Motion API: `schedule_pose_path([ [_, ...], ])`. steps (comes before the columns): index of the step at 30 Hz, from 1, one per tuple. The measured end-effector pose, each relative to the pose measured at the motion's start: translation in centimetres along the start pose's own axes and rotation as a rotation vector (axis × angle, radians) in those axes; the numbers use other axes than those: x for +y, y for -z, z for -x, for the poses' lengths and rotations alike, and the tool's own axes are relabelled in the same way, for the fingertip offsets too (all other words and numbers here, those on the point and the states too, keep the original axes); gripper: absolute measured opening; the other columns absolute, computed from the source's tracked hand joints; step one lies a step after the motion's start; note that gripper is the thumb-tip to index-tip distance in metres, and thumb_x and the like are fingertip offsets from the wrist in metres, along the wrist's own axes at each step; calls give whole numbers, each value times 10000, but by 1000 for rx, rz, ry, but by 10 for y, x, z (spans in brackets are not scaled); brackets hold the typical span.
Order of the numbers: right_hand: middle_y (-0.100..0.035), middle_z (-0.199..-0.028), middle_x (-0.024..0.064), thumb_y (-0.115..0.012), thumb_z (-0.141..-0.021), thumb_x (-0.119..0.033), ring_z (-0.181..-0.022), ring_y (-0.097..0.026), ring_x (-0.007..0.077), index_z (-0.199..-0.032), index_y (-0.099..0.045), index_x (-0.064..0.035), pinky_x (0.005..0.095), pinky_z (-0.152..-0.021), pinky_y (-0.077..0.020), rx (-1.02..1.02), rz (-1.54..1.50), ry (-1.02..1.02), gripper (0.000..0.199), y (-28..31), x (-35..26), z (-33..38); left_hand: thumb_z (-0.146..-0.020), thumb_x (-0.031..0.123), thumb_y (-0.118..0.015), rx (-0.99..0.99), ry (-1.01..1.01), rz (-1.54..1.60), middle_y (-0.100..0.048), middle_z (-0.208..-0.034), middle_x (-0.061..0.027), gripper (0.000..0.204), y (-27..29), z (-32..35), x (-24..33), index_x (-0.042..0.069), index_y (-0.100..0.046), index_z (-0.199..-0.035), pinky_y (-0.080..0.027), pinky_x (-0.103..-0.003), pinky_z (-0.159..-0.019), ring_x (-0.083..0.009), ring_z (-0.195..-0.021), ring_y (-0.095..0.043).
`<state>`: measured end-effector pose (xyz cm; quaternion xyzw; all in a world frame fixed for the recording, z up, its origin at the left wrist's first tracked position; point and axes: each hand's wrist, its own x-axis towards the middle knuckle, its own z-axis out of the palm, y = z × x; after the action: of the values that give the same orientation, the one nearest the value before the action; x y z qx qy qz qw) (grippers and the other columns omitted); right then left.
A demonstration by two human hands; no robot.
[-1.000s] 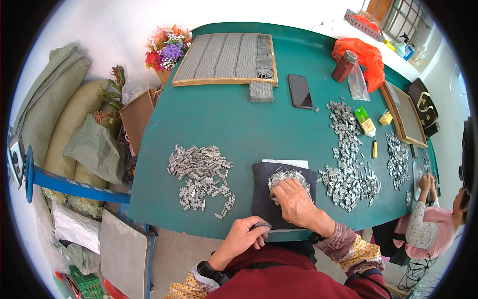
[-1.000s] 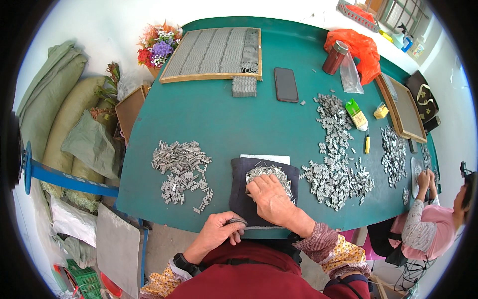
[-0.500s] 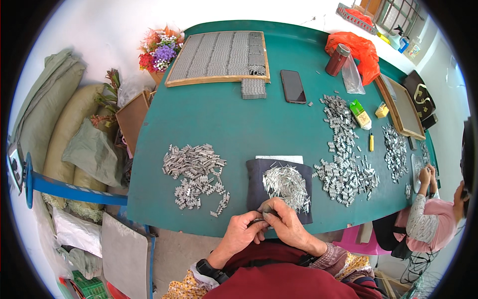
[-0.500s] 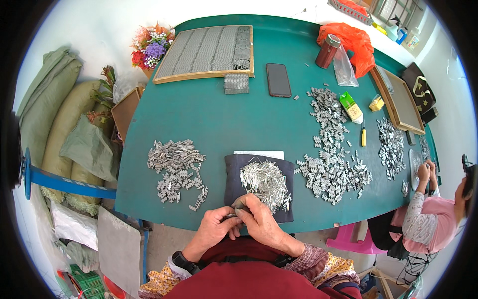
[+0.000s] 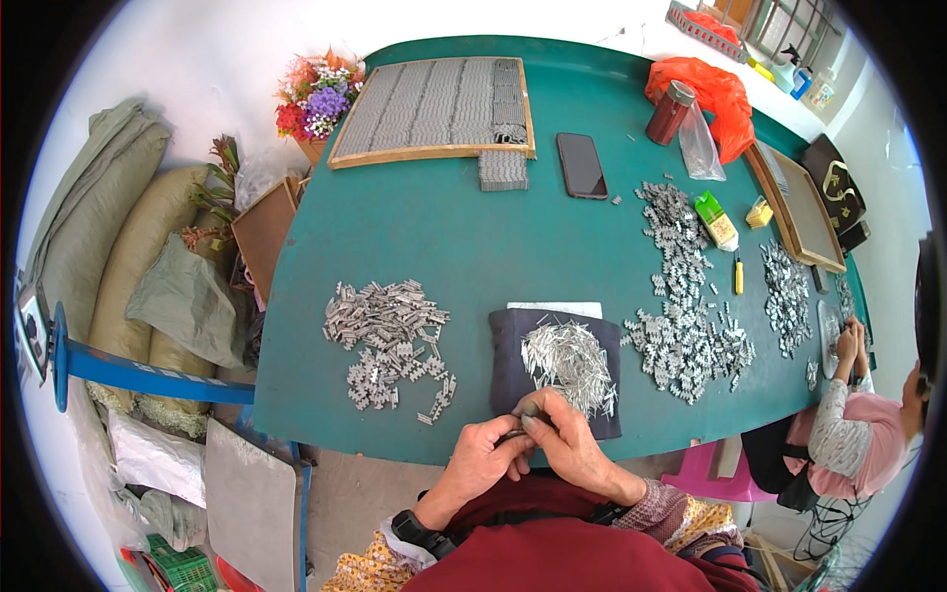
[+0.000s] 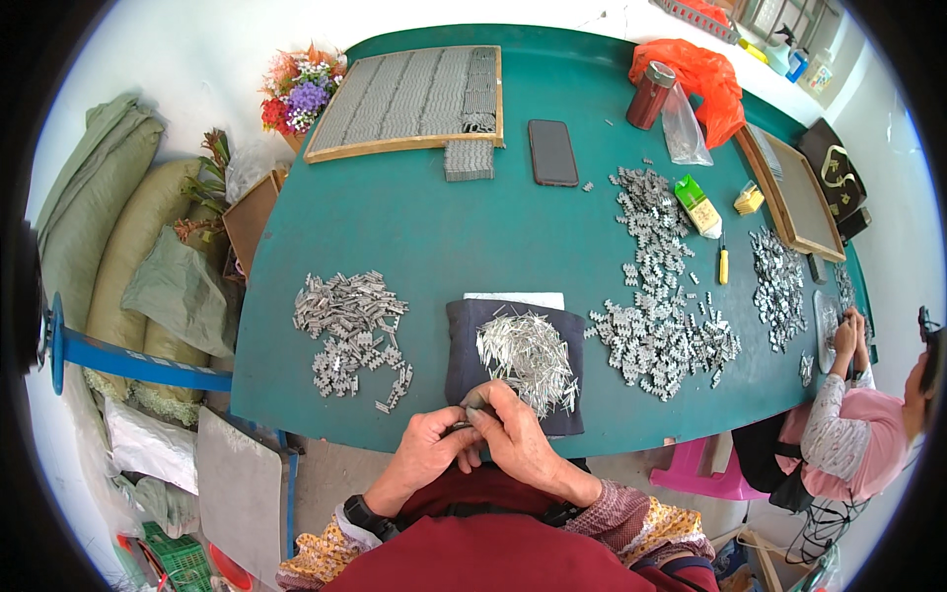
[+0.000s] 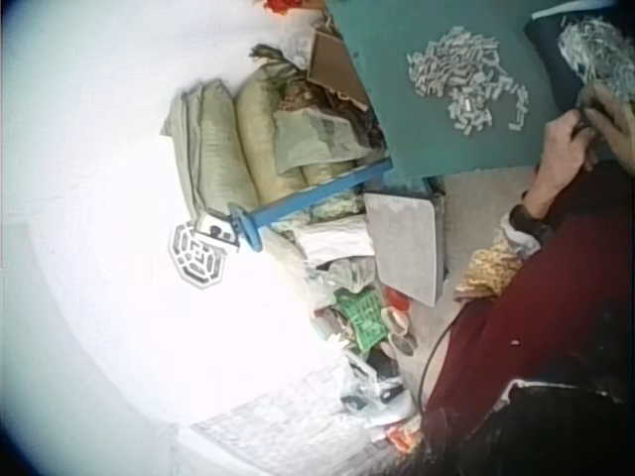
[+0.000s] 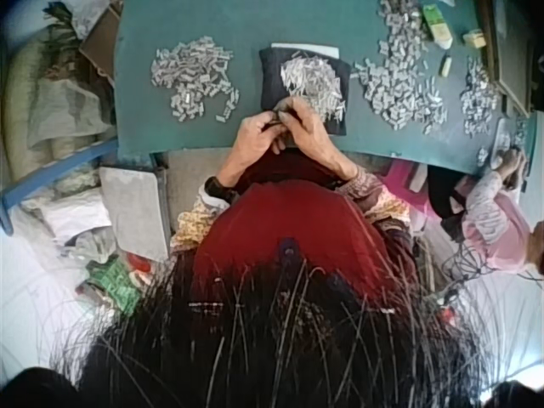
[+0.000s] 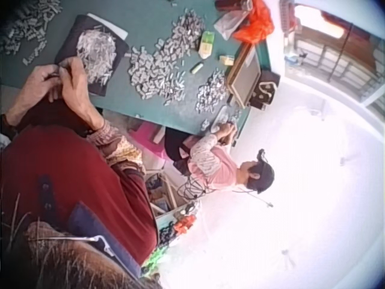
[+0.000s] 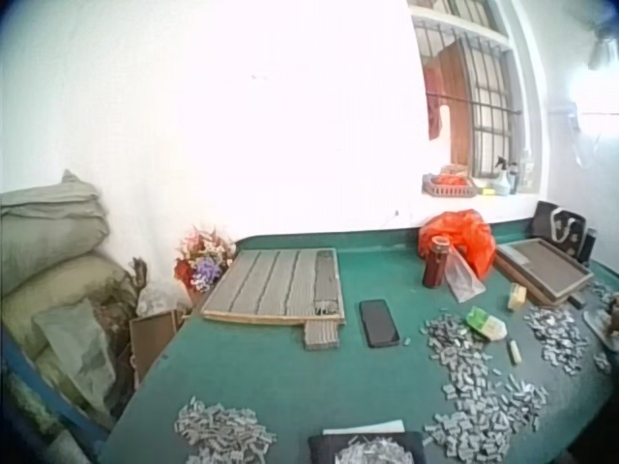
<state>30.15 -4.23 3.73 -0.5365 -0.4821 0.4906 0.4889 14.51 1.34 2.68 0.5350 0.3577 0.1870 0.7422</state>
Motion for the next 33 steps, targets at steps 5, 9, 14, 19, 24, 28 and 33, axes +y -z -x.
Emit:
schedule_pose_path([
  [5,-551,-914,79,-469,-983,10,-705,-566,102,-1037,-503,17,276,-612,-505,11,23,22,64,-1,2,-1,-953,55,-587,-6,8,6,-648,-699,-56,104,0,-1,-1,-27,-650,-936,-509,-233,-493,-98,-578,-622],
  [9,-540,-914,76,-465,-985,11,-693,-556,96,-1030,-501,15,270,-604,-502,2,-40,-9,58,-2,3,-1,-960,59,-582,-12,17,69,-652,-717,-58,111,0,-1,-3,-29,-648,-949,-511,-233,-499,-103,-584,-628],
  [14,-542,-924,96,-493,-967,6,-720,-575,138,-1025,-505,10,300,-626,-504,11,24,14,60,0,8,0,-966,67,-581,-16,31,86,-654,-724,-63,117,0,-2,-3,-31,-644,-959,-518,-236,-502,-110,-592,-638],
  [19,-554,-981,108,-504,-927,42,-781,-565,181,-999,-519,11,295,-706,-488,48,268,191,80,3,11,1,-974,54,-569,-51,50,49,-660,-749,-108,129,-2,-5,-2,-58,-631,-985,-557,-268,-513,-171,-628,-675],
  [24,-584,-1090,146,-616,-787,36,-837,-591,279,-1057,-578,-7,383,-726,-457,24,741,522,276,14,-3,5,-975,46,-561,-59,57,96,-662,-752,-105,124,-2,-4,-4,-57,-629,-968,-556,-263,-517,-174,-627,-675],
  [28,-567,-1123,126,-640,-672,4,-876,-575,275,-1204,-573,-20,389,-789,-411,-27,914,533,536,20,-3,18,-973,31,-554,-44,70,120,-664,-753,-105,116,-3,-3,0,-58,-626,-955,-561,-267,-521,-178,-618,-676],
  [33,-550,-1159,144,-610,-662,14,-868,-559,279,-1274,-565,-13,393,-803,-410,-39,878,577,614,24,-3,25,-974,13,-536,-68,96,77,-664,-737,-115,123,-7,1,8,-62,-629,-942,-570,-281,-523,-186,-613,-682],
])
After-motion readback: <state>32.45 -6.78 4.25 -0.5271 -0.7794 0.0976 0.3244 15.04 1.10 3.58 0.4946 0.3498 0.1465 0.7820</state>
